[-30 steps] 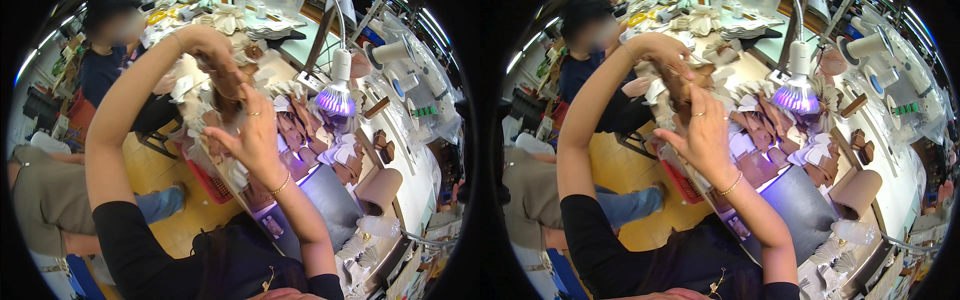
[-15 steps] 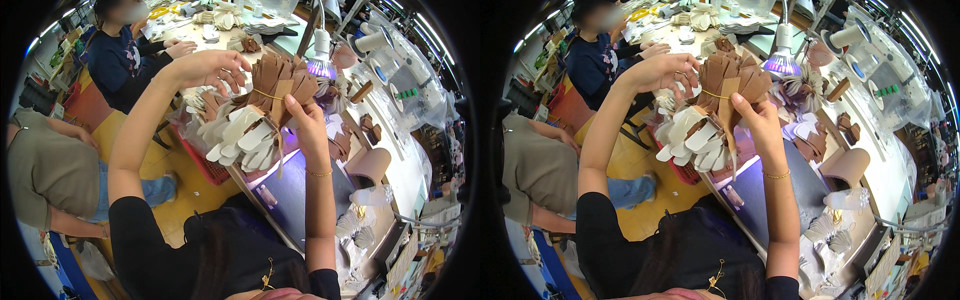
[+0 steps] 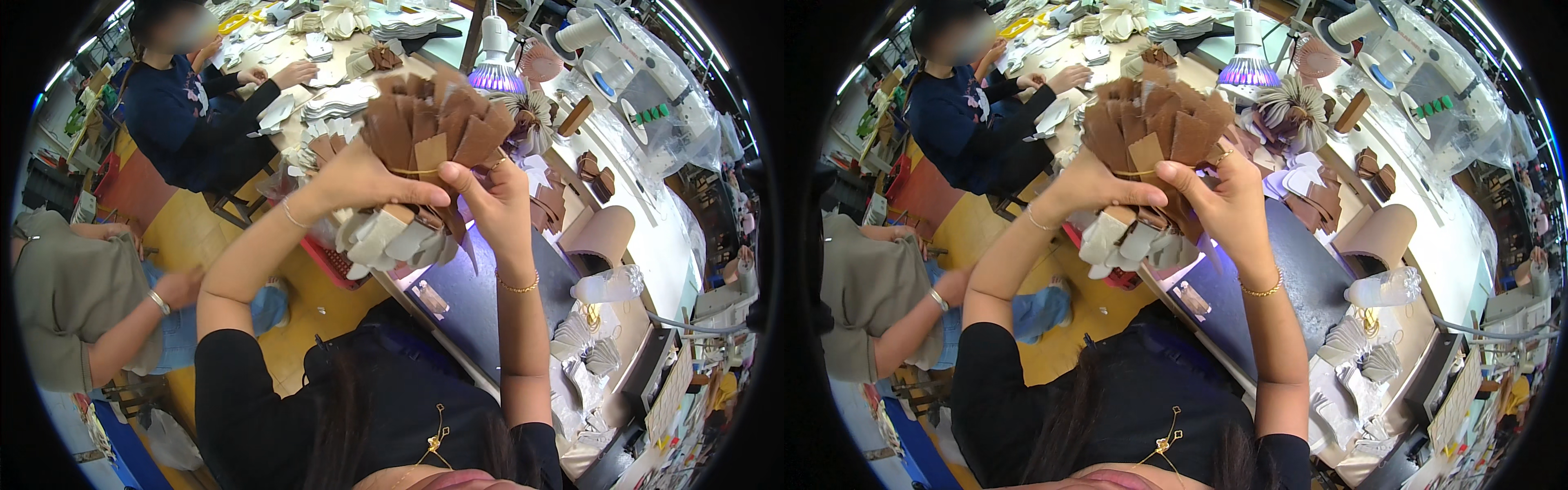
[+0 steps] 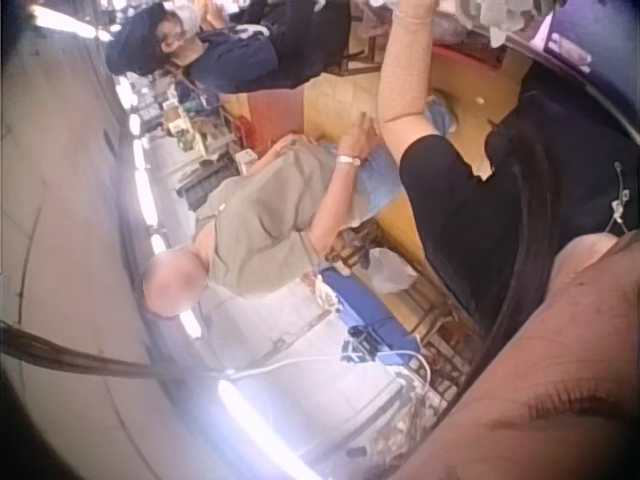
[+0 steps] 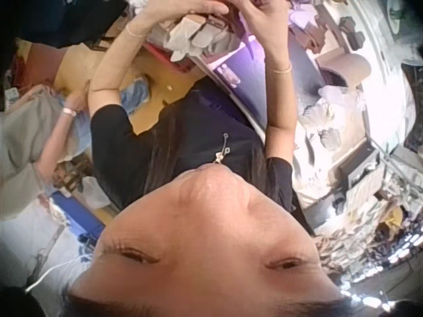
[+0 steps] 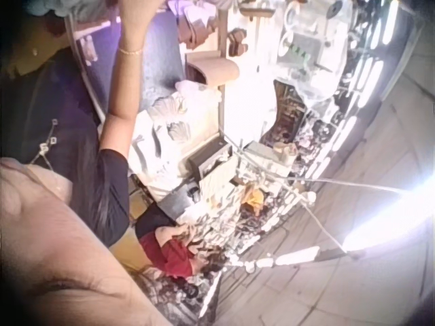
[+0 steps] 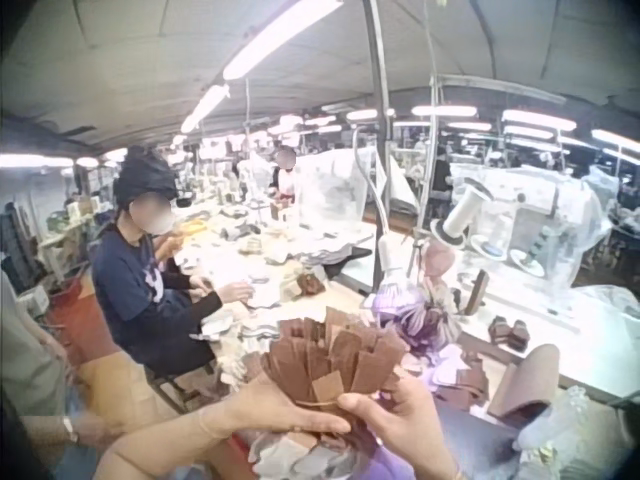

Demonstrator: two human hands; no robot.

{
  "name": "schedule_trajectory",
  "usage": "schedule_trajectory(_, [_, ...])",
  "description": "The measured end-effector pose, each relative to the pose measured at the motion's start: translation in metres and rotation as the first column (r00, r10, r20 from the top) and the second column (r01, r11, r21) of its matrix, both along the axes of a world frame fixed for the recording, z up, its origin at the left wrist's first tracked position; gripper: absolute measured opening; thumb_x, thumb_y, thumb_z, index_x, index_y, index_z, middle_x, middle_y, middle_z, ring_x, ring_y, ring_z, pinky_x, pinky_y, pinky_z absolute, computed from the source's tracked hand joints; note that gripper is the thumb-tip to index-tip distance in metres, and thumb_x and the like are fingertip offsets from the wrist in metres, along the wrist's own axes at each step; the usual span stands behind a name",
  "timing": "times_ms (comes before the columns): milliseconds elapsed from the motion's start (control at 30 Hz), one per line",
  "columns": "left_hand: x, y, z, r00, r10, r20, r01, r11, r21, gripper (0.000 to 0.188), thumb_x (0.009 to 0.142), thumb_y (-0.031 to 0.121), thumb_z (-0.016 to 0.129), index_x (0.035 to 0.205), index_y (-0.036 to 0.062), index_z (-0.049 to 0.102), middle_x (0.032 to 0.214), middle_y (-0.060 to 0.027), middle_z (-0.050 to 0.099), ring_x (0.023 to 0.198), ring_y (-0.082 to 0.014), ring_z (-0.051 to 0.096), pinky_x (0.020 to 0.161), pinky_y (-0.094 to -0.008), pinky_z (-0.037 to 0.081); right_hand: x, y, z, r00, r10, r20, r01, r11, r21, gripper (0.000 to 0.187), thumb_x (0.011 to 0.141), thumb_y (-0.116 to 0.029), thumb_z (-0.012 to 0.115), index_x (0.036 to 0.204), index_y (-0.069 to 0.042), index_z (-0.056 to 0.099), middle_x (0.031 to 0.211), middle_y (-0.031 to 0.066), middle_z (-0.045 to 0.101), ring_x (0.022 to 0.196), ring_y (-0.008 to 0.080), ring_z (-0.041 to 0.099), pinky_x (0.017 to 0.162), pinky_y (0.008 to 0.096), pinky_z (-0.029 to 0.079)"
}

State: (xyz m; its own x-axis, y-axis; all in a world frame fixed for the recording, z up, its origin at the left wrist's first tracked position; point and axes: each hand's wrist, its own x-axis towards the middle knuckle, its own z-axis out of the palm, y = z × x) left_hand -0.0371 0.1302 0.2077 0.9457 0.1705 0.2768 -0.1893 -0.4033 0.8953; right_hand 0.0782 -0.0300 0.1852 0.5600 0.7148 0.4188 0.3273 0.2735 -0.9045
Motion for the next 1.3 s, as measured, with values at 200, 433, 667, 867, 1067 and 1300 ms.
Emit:
schedule_trajectory(200, [0.007,-0.007,-0.028,1.0,-0.012,-0.021,0.003,0.911,-0.412,0.039,0.079,0.019,0.079,0.111,0.0022,0.065,0.102,-0.0037,0.068,0.092,-0.0118,0.063,0.081,-0.0286,0.052,-0.002,-0.003,-0.004,0.846,-0.417,0.331,0.352,0.905,0.239,0.05,0.069,-0.012,0.085,0.107,-0.007,0.054,0.099,0.0081,0.054,0.085,0.021,0.058,0.075,0.0342,0.048])
schedule_trajectory(433, [0.004,-0.002,-0.05,0.991,-0.104,-0.086,0.049,0.869,-0.492,0.042,0.08,0.019,0.078,0.115,0.0023,0.062,0.107,-0.0048,0.067,0.095,-0.012,0.062,0.083,-0.0275,0.051,0.002,-0.013,-0.012,0.65,-0.291,0.702,0.322,0.942,0.093,0.024,0.07,-0.013,0.078,0.09,-0.012,0.066,0.093,0.005,0.055,0.089,0.024,0.053,0.08,0.0371,0.037])
schedule_trajectory(667, [0.005,-0.007,-0.059,0.982,-0.115,-0.15,0.023,0.86,-0.509,0.044,0.076,0.015,0.08,0.115,0.0028,0.061,0.107,-0.0039,0.066,0.096,-0.0124,0.062,0.084,-0.0281,0.05,-0.002,-0.012,-0.022,0.531,-0.289,0.797,0.377,0.922,0.083,0.022,0.07,-0.015,0.077,0.087,-0.013,0.062,0.094,0.0042,0.055,0.088,0.0228,0.052,0.078,0.0363,0.036])
schedule_trajectory(867, [0.003,-0.014,-0.058,0.968,-0.162,-0.192,0.045,0.864,-0.501,0.043,0.075,0.012,0.081,0.113,0.0046,0.064,0.104,-0.0025,0.067,0.094,-0.0112,0.062,0.083,-0.0285,0.051,-0.005,-0.023,-0.021,0.5,-0.238,0.833,0.344,0.937,0.061,0.021,0.072,-0.015,0.075,0.087,-0.014,0.06,0.093,0.0025,0.054,0.087,0.0223,0.051,0.08,0.0374,0.035])
schedule_trajectory(1067, [0.003,-0.026,-0.061,0.936,-0.228,-0.267,0.042,0.827,-0.561,0.038,0.077,0.01,0.079,0.112,0.005,0.065,0.101,-0.0005,0.067,0.091,-0.01,0.062,0.079,-0.0267,0.05,-0.005,-0.033,-0.025,0.401,-0.111,0.909,0.385,0.921,-0.057,0.018,0.076,-0.015,0.071,0.088,-0.011,0.059,0.093,0.0029,0.054,0.089,0.0213,0.052,0.083,0.0383,0.034])
schedule_trajectory(1300, [-0.002,-0.023,-0.069,0.937,-0.146,-0.319,-0.016,0.89,-0.456,0.049,0.072,0.012,0.081,0.116,0.0047,0.062,0.099,-0.0014,0.065,0.088,-0.0114,0.059,0.081,-0.0274,0.049,-0.012,-0.073,-0.016,0.962,0.199,0.185,-0.137,0.944,-0.301,0.014,0.092,-0.015,0.061,0.092,-0.005,0.052,0.087,0.0077,0.057,0.081,0.0235,0.055,0.077,0.0345,0.043])
